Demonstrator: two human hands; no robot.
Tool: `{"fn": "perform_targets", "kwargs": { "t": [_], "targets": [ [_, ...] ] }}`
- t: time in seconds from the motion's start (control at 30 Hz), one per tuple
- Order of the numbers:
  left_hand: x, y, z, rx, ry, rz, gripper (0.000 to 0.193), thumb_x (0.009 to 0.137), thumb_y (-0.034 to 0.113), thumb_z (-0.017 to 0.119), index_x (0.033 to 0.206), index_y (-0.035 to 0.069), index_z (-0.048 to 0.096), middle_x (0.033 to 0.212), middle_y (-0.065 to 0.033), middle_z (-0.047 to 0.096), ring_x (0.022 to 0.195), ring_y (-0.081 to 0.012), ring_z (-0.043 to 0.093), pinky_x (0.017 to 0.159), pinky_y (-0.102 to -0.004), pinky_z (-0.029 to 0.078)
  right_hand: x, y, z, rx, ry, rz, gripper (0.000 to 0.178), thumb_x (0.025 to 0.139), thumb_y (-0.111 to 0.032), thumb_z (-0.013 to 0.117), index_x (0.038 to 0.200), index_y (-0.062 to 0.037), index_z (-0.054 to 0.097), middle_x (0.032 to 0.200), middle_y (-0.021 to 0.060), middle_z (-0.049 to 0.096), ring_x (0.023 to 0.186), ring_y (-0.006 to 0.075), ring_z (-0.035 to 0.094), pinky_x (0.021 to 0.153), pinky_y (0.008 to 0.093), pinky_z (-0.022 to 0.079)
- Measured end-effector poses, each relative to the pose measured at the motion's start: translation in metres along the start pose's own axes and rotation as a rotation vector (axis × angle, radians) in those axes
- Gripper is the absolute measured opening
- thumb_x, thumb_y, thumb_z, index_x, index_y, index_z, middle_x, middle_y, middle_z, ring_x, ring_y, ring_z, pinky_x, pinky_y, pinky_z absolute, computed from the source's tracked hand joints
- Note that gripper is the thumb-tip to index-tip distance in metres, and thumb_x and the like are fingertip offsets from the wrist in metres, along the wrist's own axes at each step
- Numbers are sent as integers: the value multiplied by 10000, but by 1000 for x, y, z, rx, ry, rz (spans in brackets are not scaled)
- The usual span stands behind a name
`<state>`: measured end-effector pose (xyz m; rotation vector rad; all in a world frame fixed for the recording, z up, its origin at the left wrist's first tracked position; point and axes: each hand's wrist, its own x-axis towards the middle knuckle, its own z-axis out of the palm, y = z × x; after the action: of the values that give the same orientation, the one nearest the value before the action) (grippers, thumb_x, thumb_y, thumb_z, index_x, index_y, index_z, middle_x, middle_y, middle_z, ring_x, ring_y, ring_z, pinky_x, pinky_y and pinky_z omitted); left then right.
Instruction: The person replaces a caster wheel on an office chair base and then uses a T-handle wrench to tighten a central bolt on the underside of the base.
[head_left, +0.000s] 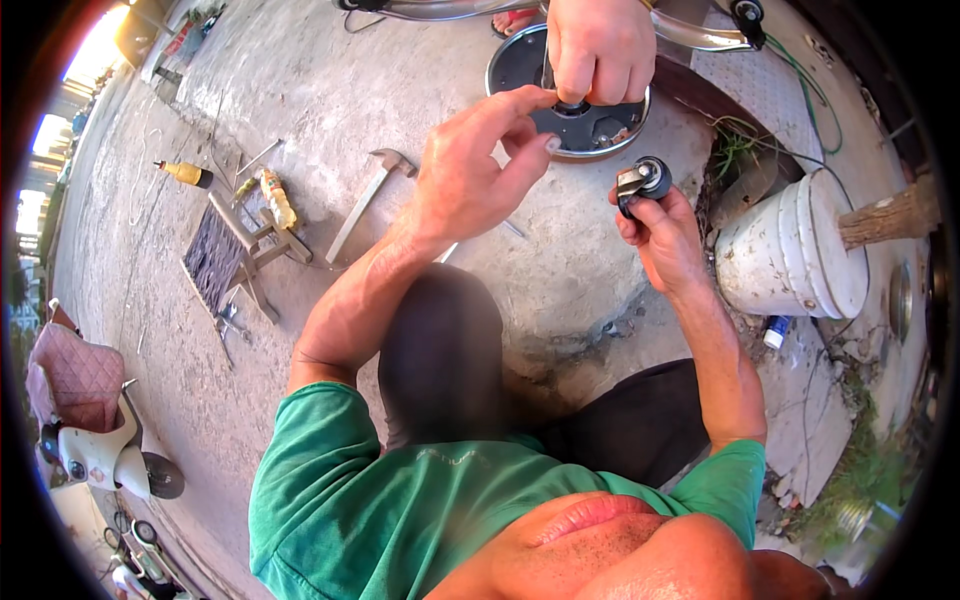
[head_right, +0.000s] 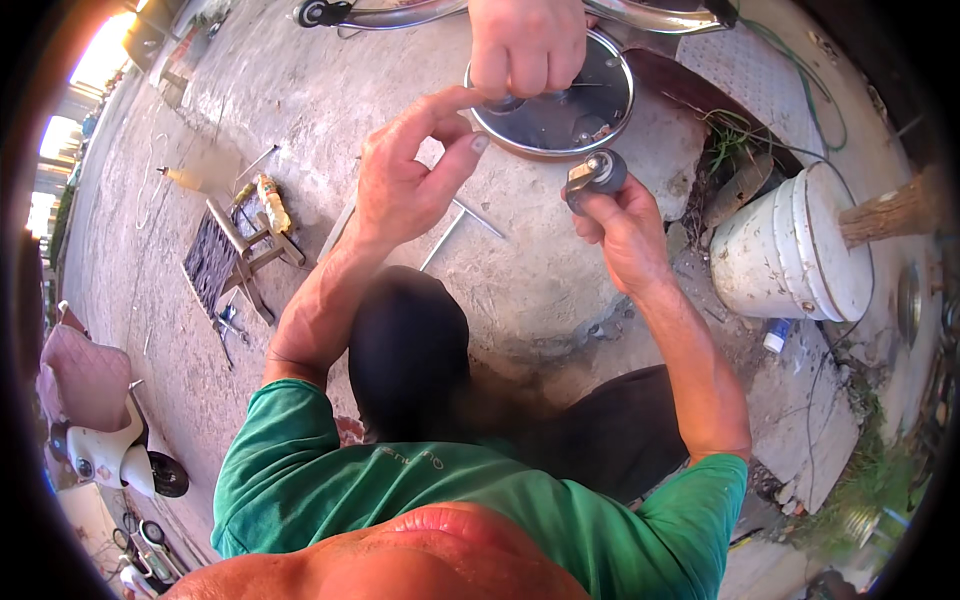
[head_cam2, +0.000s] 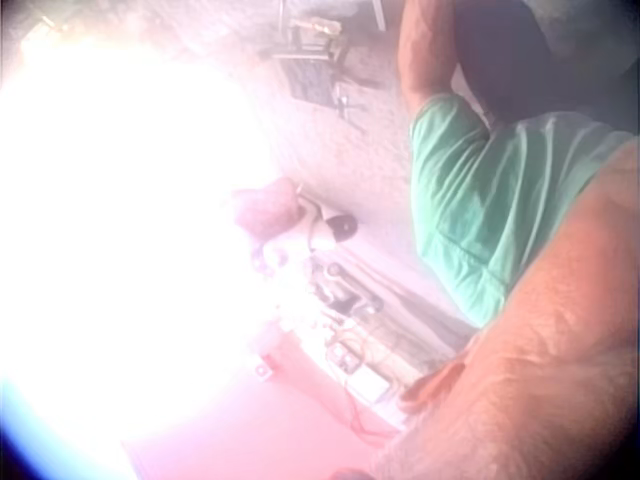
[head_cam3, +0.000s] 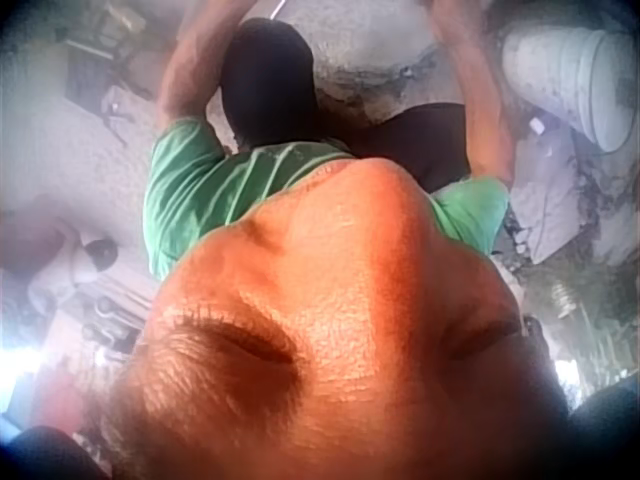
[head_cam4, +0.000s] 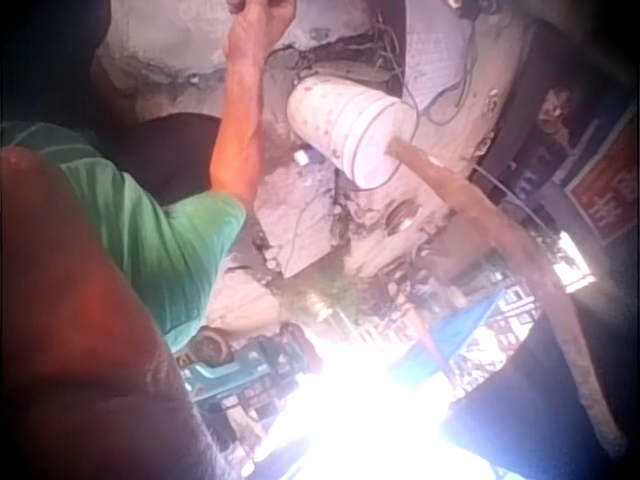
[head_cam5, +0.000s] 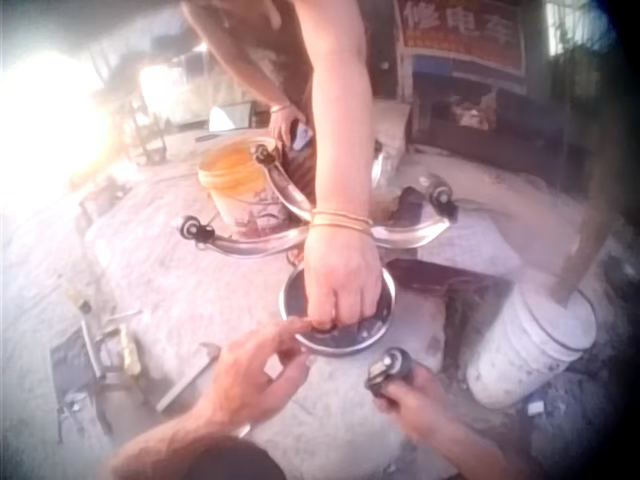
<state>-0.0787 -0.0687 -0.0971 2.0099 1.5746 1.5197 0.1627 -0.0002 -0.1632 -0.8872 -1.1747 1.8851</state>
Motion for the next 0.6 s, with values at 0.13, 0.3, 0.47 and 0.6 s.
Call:
{"fn": "perform_targets", "kwargs": {
  "t": [0.13,0.3,0.47,0.6],
  "targets": [
    [-1,-3,1,-16,18,23,369,857,41,724,1220,26,660,844,-81,688,720,-170,686,684,-307,558,3,4,-9,-10,-57,7,229,973,-81,600,1197,-45,629,994,56,684,713,72,585,620,193,456],
    [-1,-2,0,2,27,22,350,861,24,712,1208,35,671,826,-68,691,725,-154,678,698,-295,548,4,7,-10,-18,-67,24,240,970,-79,596,1205,-40,626,995,58,684,708,75,581,617,196,455],
    [-2,-3,0,-16,19,15,323,873,11,687,1194,51,692,828,-50,706,755,-121,676,733,-280,539,4,7,-10,-19,-58,27,245,968,-74,587,1207,-36,625,999,64,682,708,77,581,614,195,452],
    [3,0,1,-52,76,-47,255,864,36,716,1119,45,719,806,-46,705,738,-113,674,704,-277,539,3,7,-11,6,-63,25,248,963,-74,581,1203,-27,625,999,73,683,695,79,569,602,206,437]
  ]
}}
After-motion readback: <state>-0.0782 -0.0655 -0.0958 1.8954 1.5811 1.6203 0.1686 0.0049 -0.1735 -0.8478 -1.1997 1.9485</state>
